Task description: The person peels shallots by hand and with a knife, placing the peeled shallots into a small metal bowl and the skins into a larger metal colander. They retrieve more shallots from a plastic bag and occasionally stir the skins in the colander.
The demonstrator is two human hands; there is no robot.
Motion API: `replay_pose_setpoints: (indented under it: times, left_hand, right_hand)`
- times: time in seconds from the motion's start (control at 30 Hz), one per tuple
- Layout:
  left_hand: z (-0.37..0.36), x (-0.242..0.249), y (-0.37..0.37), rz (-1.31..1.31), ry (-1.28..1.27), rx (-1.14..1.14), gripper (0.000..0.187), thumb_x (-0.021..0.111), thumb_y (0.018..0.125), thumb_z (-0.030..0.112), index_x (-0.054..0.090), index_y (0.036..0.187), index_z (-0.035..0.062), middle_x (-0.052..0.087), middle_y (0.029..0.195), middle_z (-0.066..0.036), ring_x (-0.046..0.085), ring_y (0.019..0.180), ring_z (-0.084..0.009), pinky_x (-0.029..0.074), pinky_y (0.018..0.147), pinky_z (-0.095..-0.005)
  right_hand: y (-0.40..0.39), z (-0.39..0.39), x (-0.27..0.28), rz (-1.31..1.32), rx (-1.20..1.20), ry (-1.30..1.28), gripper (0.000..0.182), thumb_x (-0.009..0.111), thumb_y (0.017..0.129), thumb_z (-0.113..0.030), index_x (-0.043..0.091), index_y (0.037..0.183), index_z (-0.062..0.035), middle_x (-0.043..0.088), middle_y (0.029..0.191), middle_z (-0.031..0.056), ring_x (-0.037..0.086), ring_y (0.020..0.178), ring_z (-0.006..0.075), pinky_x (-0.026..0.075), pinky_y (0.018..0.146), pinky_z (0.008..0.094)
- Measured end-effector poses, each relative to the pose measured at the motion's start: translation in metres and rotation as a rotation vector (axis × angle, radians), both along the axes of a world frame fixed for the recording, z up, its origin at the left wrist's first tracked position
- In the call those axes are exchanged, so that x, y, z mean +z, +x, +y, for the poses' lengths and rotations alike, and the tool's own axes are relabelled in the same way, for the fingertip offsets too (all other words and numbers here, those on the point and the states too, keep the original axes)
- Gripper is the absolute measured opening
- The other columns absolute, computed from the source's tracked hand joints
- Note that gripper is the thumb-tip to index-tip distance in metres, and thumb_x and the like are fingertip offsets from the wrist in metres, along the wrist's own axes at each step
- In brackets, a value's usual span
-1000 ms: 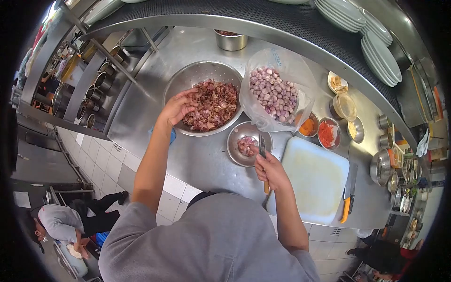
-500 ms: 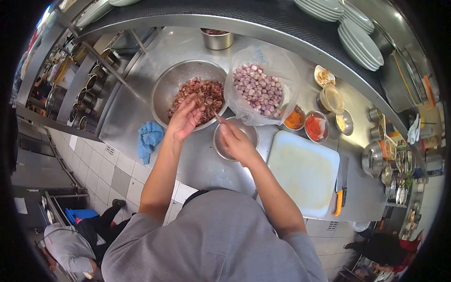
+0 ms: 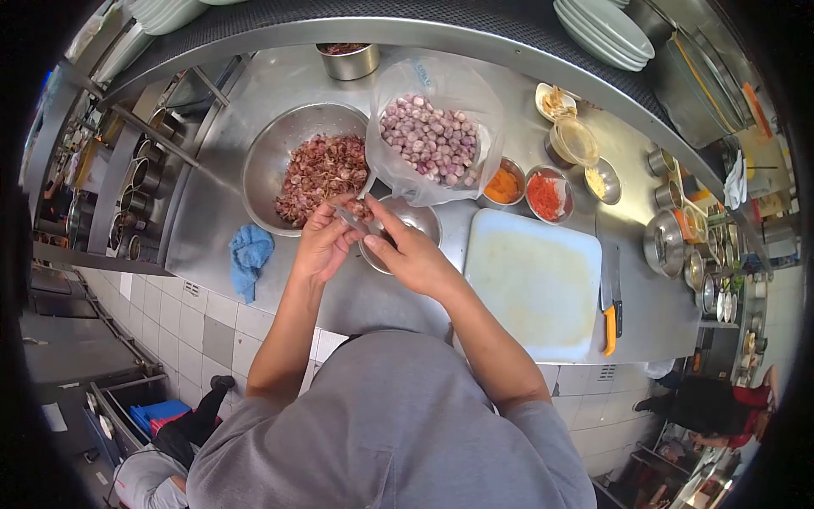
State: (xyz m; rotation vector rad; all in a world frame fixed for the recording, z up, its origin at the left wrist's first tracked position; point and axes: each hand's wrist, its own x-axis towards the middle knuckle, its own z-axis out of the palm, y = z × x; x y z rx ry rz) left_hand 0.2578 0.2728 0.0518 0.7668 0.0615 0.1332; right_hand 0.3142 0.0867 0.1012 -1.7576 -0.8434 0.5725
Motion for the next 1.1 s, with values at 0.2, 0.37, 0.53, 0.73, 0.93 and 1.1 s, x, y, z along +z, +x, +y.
replay_pose_setpoints:
  times: [0.2, 0.37, 0.53, 0.73, 0.93, 1.1]
  left_hand:
    - [-0.007, -0.005, -0.007, -0.042, 0.052, -0.083, 0.031, 0.061, 0.091, 0.002, 0.059, 0.122, 0.0034, 0.064, 0.112, -0.009, 0.064, 0.101, -0.0178, 0.057, 0.084, -0.0326]
    - [-0.033, -0.002, -0.009, -0.07, 0.054, -0.063, 0.028, 0.061, 0.09, -0.001, 0.059, 0.118, 0.003, 0.066, 0.11, -0.009, 0.065, 0.096, -0.0168, 0.056, 0.085, -0.0336]
    - [-0.06, -0.001, -0.008, -0.071, 0.158, 0.01, 0.028, 0.061, 0.089, -0.002, 0.056, 0.116, 0.0026, 0.066, 0.109, -0.009, 0.065, 0.097, -0.0169, 0.054, 0.088, -0.0329]
    - [-0.07, 0.006, -0.004, -0.038, 0.19, 0.088, 0.028, 0.06, 0.091, 0.0, 0.055, 0.119, 0.002, 0.065, 0.109, -0.009, 0.064, 0.098, -0.0174, 0.053, 0.089, -0.0323]
    - [-0.058, 0.003, 0.006, 0.16, 0.109, -0.059, 0.027, 0.057, 0.093, 0.002, 0.056, 0.12, 0.0017, 0.063, 0.114, -0.008, 0.063, 0.102, -0.0181, 0.053, 0.087, -0.0334]
    - [-0.057, -0.021, 0.008, 0.235, 0.137, -0.096, 0.028, 0.057, 0.093, 0.003, 0.056, 0.121, 0.0011, 0.063, 0.113, -0.009, 0.064, 0.101, -0.0195, 0.053, 0.084, -0.0346]
  right_hand:
    - [-0.004, -0.021, 0.009, -0.04, 0.051, -0.026, 0.058, 0.051, 0.099, -0.027, 0.03, 0.15, -0.0109, 0.047, 0.143, 0.0174, 0.05, 0.128, 0.0309, 0.038, 0.105, 0.0361]
    - [-0.016, -0.035, 0.005, 0.048, -0.04, 0.035, 0.052, 0.053, 0.098, -0.02, 0.036, 0.145, -0.0084, 0.054, 0.135, 0.0168, 0.056, 0.121, 0.0299, 0.043, 0.1, 0.0369]
    - [-0.016, -0.034, -0.012, 0.124, -0.171, 0.239, 0.04, 0.056, 0.096, -0.01, 0.043, 0.133, -0.0047, 0.061, 0.122, 0.0164, 0.061, 0.113, 0.0268, 0.047, 0.095, 0.0369]
    - [-0.011, -0.032, -0.014, 0.129, -0.239, 0.217, 0.026, 0.054, 0.097, -0.009, 0.044, 0.12, -0.0029, 0.063, 0.112, 0.0151, 0.062, 0.108, 0.0237, 0.048, 0.093, 0.0352]
    - [0.003, -0.036, -0.027, 0.777, -0.241, 0.352, 0.023, 0.05, 0.102, -0.02, 0.045, 0.12, -0.0073, 0.052, 0.079, 0.0012, 0.045, 0.058, 0.0041, 0.035, 0.046, 0.0209]
    - [0.005, -0.034, -0.04, 0.886, -0.247, 0.308, 0.025, 0.05, 0.102, -0.027, 0.045, 0.118, -0.0081, 0.045, 0.072, -0.0021, 0.032, 0.051, 0.0035, 0.024, 0.042, 0.0204]
